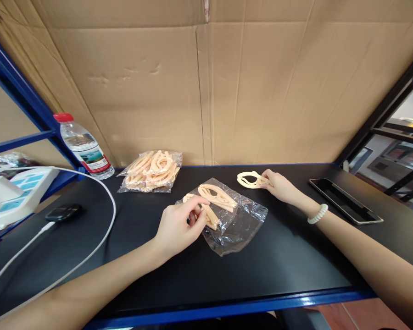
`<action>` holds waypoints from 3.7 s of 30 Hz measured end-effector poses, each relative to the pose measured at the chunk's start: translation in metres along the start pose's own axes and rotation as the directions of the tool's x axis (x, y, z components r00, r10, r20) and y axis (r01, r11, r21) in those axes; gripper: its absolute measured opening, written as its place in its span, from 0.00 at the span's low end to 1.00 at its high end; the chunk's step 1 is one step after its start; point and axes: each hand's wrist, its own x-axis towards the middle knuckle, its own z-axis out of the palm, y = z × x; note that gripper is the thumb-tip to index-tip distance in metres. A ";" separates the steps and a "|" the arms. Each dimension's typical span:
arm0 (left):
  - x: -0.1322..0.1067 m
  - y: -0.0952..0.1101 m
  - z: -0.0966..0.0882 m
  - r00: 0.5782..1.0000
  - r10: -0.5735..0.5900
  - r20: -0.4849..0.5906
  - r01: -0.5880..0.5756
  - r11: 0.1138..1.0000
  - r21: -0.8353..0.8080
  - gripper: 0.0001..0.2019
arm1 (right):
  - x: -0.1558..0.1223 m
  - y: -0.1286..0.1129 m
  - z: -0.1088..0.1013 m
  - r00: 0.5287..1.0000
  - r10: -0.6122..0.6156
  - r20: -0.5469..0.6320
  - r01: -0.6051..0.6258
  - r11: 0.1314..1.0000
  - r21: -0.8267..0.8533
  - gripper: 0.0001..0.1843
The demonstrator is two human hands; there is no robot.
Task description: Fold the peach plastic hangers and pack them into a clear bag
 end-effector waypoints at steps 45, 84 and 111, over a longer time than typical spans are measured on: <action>0.006 0.030 -0.008 0.848 -0.445 0.287 0.477 0.407 -0.779 0.16 | -0.060 -0.113 -0.018 0.951 -0.070 0.300 -0.203 0.588 0.783 0.15; -0.031 0.044 0.019 0.925 0.297 0.237 -0.374 0.824 0.426 0.30 | -0.117 -0.118 -0.022 0.878 0.225 0.421 -0.476 0.344 0.809 0.18; -0.031 0.038 0.001 0.879 0.406 0.252 -0.471 0.822 0.321 0.21 | -0.075 -0.094 -0.030 0.847 -0.405 -0.345 0.375 0.914 -0.152 0.11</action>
